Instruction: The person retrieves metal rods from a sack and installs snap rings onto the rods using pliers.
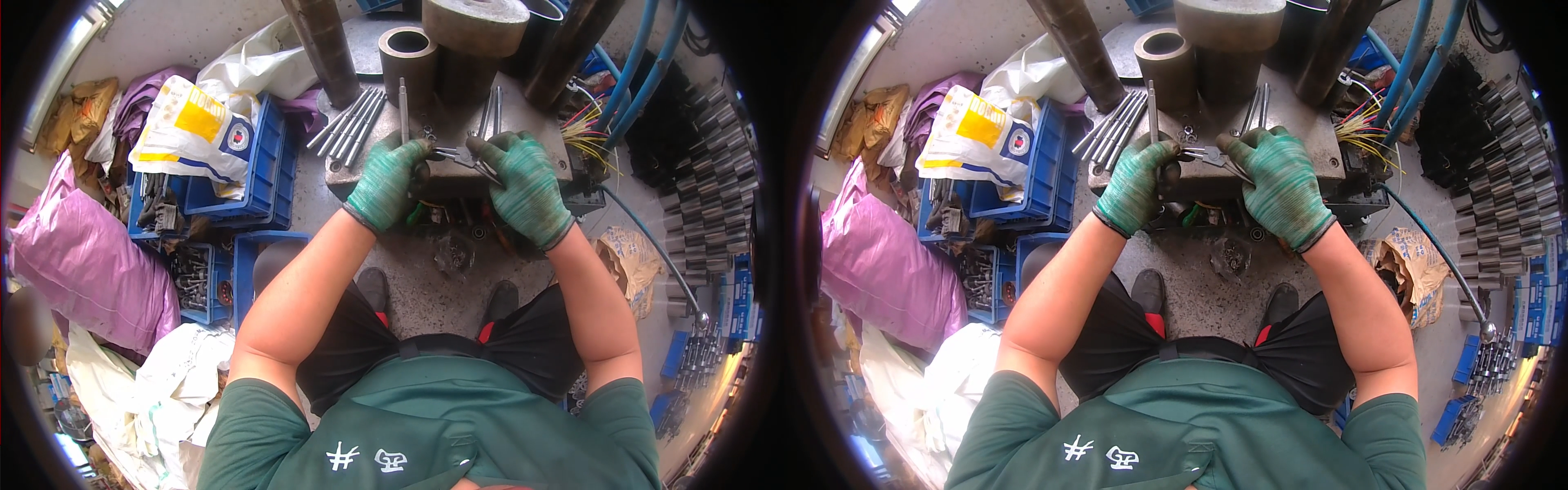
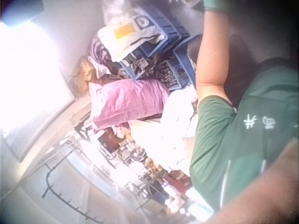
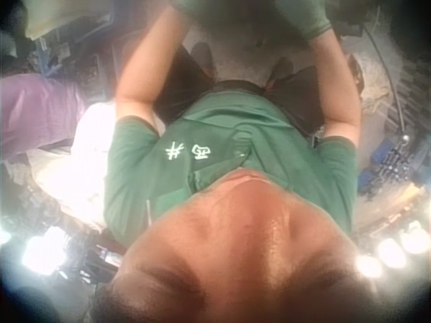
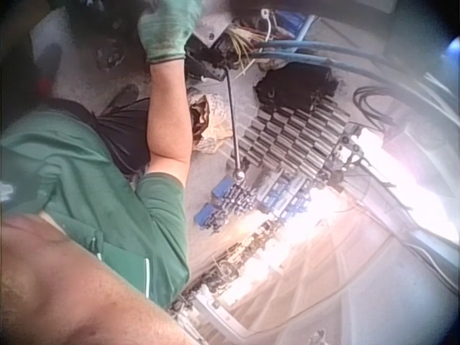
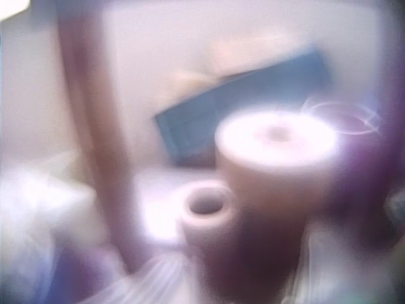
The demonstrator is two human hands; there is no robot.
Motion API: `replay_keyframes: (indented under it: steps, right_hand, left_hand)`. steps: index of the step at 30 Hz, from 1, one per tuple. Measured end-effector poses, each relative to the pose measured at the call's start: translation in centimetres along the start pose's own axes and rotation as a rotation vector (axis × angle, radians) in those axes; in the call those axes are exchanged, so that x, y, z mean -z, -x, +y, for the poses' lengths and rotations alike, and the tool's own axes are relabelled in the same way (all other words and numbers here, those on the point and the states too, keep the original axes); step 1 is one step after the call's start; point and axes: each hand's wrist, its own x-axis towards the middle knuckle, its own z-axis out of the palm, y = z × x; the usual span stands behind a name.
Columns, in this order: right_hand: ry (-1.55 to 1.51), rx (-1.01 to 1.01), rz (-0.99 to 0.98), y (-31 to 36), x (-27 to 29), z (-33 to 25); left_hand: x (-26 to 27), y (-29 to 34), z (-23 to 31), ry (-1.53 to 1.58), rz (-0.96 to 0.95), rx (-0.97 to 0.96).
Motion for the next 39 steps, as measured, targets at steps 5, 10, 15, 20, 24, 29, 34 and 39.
replay_keyframes:
  steps: [5, 10, 15, 20, 24, 29, 34, 39]
  right_hand:
    - [-0.086, -0.164, -0.144, 0.2, 0.4, -0.2]
    - [-0.372, -0.374, -0.084, 0.4, 1.4, 2.0]
    - [-0.421, -0.469, -0.073, -0.2, 3.0, 2.0]
    - [-0.431, -0.459, -0.109, -0.1, 3.5, 2.6]
    - [-0.37, -0.467, -0.28, -0.1, 4.2, 3.8]
    - [-0.407, -0.445, -0.343, 0.0, 5.1, 4.0]
    - [-0.482, -0.519, -0.597, -0.7, 6.0, 2.6]
    - [-0.506, -0.331, -0.57, 0.1, 4.6, 2.9]
  left_hand:
    - [0.2, 0.2, 0.3, -0.093, -0.057, -0.101]
    - [-0.2, 0.8, 1.1, -0.219, -0.034, -0.178]
    - [0.4, 0.7, 0.7, -0.291, -0.038, -0.185]
    - [0.4, 0.2, -0.2, -0.41, -0.041, -0.321]
    - [0.7, -0.3, -0.5, -0.498, -0.033, -0.408]
    - [0.7, 0.0, -0.1, -0.595, -0.047, -0.485]
    - [0.5, 0.6, 0.4, -0.479, -0.239, -0.261]
    - [-0.5, 1.2, 0.9, -0.415, -0.249, -0.143]
